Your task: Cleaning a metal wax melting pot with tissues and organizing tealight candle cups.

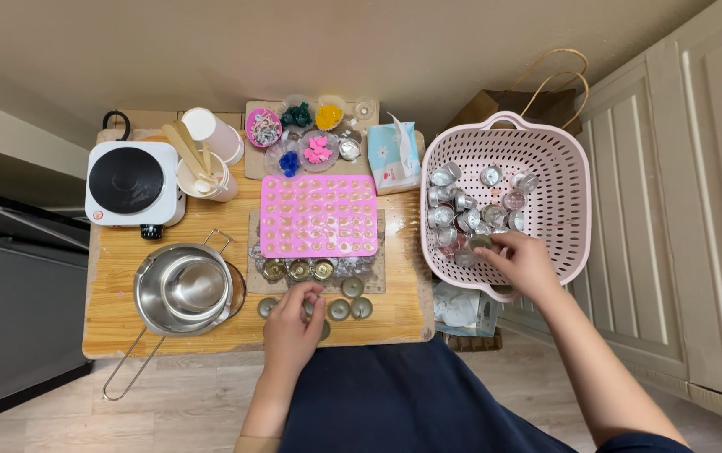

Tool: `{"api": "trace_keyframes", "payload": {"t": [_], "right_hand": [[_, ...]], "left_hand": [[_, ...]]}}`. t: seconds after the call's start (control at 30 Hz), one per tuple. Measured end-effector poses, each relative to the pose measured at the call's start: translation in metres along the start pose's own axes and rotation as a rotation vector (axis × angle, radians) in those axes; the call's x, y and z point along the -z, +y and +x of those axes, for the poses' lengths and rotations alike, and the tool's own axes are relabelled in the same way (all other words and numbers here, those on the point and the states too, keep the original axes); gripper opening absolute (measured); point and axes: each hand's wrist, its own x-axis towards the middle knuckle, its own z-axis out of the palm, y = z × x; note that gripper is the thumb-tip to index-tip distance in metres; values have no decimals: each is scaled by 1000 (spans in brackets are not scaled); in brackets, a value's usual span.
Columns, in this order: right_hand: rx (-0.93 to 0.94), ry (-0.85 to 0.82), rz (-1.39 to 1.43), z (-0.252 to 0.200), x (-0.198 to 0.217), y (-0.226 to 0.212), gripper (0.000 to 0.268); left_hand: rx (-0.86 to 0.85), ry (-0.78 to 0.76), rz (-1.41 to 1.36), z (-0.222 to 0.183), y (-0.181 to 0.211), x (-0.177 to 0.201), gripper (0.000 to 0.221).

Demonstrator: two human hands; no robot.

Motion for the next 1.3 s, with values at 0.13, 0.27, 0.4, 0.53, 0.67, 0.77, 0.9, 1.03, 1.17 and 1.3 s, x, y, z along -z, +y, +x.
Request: {"api": "trace_keyframes", "payload": {"t": [0.13, 0.27, 0.4, 0.53, 0.67, 0.77, 0.9, 1.03, 1.17, 1.3], "right_hand": [[153, 58, 199, -38, -18, -35, 35], [152, -169, 430, -70, -86, -65, 28], [91, -350, 446, -87, -143, -90, 28], [7, -470, 402, -89, -164, -109, 30], [-180, -623, 477, -90, -174, -119, 27], [-229, -688, 637, -92, -200, -100, 26], [-241, -710, 898, -98, -226, -68, 39], [-249, -747, 975, -100, -209, -69, 51], [-146, -848, 950, -101, -190, -67, 50], [-2, -861, 910, -96, -161, -59, 43]], "left_hand": [[-14, 27, -10, 0, -2, 0, 16], [-44, 44, -33, -4, -14, 2, 17], [-47, 10, -11, -16, -21, 5, 17], [-65, -54, 8, -43, -33, -6, 14], [88, -337, 42, -62, -41, -26, 22], [215, -458, -12, -71, -54, -42, 24], [288, -459, -99, -76, -72, -52, 27], [292, -442, -75, -73, -71, -47, 33], [261, -443, -91, -76, -81, -56, 34], [236, -512, -145, -74, -79, -58, 35]]}}
